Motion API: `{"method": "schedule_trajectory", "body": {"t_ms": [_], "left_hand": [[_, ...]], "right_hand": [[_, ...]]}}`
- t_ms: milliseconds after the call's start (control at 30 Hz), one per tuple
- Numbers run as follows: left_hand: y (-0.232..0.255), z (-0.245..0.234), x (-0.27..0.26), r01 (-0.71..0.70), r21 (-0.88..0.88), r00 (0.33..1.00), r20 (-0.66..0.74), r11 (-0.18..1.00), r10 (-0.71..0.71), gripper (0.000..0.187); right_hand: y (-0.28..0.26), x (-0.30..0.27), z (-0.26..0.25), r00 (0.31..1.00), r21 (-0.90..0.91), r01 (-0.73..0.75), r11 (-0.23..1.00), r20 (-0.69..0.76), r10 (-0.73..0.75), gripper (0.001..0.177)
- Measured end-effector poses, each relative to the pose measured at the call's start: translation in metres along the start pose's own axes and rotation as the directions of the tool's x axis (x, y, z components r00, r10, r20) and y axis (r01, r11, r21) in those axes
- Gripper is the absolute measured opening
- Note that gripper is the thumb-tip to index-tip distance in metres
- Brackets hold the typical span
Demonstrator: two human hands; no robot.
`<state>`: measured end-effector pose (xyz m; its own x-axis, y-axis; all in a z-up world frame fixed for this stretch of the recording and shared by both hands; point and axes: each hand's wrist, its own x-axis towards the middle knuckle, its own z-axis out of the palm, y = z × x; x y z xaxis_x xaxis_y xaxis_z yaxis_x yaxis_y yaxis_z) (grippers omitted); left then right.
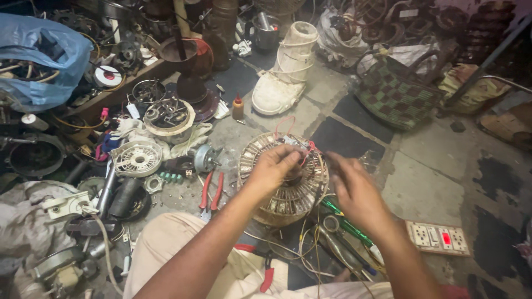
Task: The person connects wires to a fan motor and then uses a screwdriver to tighten a component on the motor assembly.
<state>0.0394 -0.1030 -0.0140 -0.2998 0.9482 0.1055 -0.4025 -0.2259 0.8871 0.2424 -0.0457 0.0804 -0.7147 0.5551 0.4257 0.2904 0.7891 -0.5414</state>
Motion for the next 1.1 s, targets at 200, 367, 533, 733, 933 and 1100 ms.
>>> {"method": "schedule_trajectory", "body": {"t_ms": [200, 367, 533, 733, 933, 1100], "left_hand": [[0.001, -0.005, -0.002, -0.072, -0.016, 0.995, 0.075, 0.997, 0.073, 0.018], [-0.002, -0.005, -0.003, -0.117, -0.040, 0.988, 0.100, 0.992, 0.121, 0.017], [0.004, -0.002, -0.006, -0.082, -0.034, 0.993, 0.086, 0.996, 0.085, 0.017], [0.005, 0.000, -0.006, -0.101, 0.034, 0.992, 0.084, 0.994, 0.097, 0.018], [0.004, 0.001, -0.006, -0.118, 0.082, 0.991, 0.069, 0.990, 0.113, 0.018], [0.013, 0.011, -0.013, -0.355, 0.311, 0.933, 0.051, 0.882, 0.358, 0.012]], "right_hand": [[-0.048, 0.007, -0.012, 0.958, -0.139, -0.268, 0.953, 0.065, 0.279, 0.044], [-0.052, 0.007, -0.017, 0.999, -0.275, 0.006, 0.962, 0.040, 0.005, 0.043], [-0.062, 0.013, -0.020, 0.999, -0.384, -0.012, 0.923, 0.042, 0.030, 0.038], [-0.067, 0.018, -0.020, 0.996, -0.448, 0.005, 0.894, 0.084, 0.037, 0.034], [-0.064, 0.019, -0.019, 0.995, -0.480, 0.070, 0.874, 0.101, -0.024, 0.033], [-0.053, 0.017, -0.017, 0.986, -0.530, 0.083, 0.844, 0.168, 0.008, 0.034]]}}
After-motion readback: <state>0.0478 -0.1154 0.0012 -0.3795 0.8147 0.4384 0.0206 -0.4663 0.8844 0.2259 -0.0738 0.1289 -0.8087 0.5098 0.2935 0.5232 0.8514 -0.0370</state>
